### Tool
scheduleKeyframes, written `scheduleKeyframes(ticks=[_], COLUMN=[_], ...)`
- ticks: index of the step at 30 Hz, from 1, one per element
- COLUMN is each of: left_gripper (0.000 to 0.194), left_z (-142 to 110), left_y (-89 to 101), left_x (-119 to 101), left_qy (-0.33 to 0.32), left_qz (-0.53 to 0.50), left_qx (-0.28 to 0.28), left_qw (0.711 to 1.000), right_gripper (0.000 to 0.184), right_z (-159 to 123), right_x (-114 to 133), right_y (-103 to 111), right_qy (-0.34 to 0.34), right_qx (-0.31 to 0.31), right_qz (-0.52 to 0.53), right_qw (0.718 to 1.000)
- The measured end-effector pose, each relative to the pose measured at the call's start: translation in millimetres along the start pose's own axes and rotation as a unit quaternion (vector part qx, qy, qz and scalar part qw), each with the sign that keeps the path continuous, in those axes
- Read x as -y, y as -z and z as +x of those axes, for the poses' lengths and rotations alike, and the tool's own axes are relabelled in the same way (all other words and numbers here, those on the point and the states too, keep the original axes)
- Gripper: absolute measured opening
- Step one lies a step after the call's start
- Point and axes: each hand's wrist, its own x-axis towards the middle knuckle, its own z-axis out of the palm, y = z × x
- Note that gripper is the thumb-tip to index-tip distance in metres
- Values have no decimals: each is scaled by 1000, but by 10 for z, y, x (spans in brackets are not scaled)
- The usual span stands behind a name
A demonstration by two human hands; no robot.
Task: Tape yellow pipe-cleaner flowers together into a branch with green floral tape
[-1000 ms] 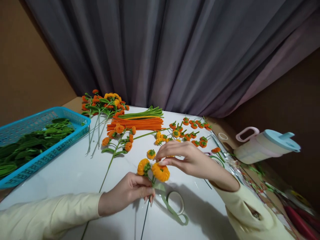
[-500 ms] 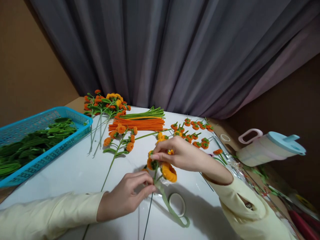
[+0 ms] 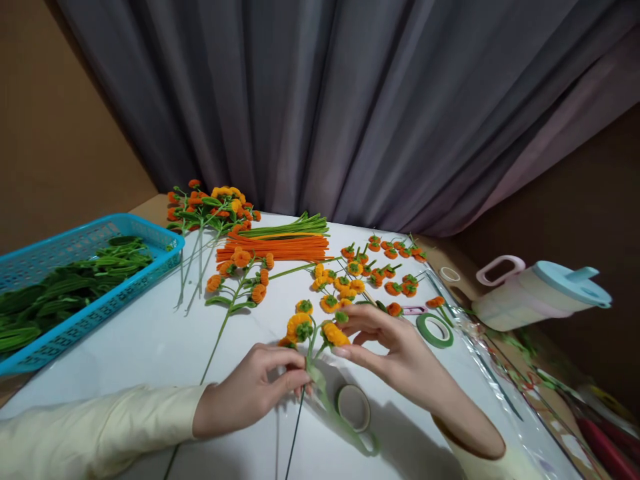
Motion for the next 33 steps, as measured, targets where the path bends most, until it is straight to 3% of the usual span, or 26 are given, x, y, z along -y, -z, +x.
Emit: scheduleKeyframes(ticks=[4,8,10,13,16,19,23,27,33], left_gripper=[31,31,32,29,25,24,27,33,39], left_z=[-22,-24,-18,-20,-35,-38,-17,5,10], left_y=[-26,-48,-57,-61,-54,-47,-64,-91,-89], left_x=[37,63,60,55,59,64,74,73,55], left_qy=[34,37,32,2,-31,-24,30,77,65], left_qz=[-37,-47,-40,-2,50,43,-94,-235,-243], left_qx=[8,17,20,1,-7,8,47,87,90], left_qw=[999,998,998,1000,998,999,994,965,964], right_gripper=[35,17,12,21,31,28,14,6,7], right_z=[-123,-76,54,321,561,709,772,757,737], right_x=[110,237,305,403,463,453,373,326,303], right_y=[-135,-47,33,121,140,109,61,41,30], right_qy=[58,193,202,117,14,-38,-49,-68,-92], right_qx=[-74,-128,-57,105,272,363,389,382,367], right_qz=[-84,-231,-235,-229,-231,-210,-126,-19,38], right_qw=[992,945,949,961,934,907,911,922,925])
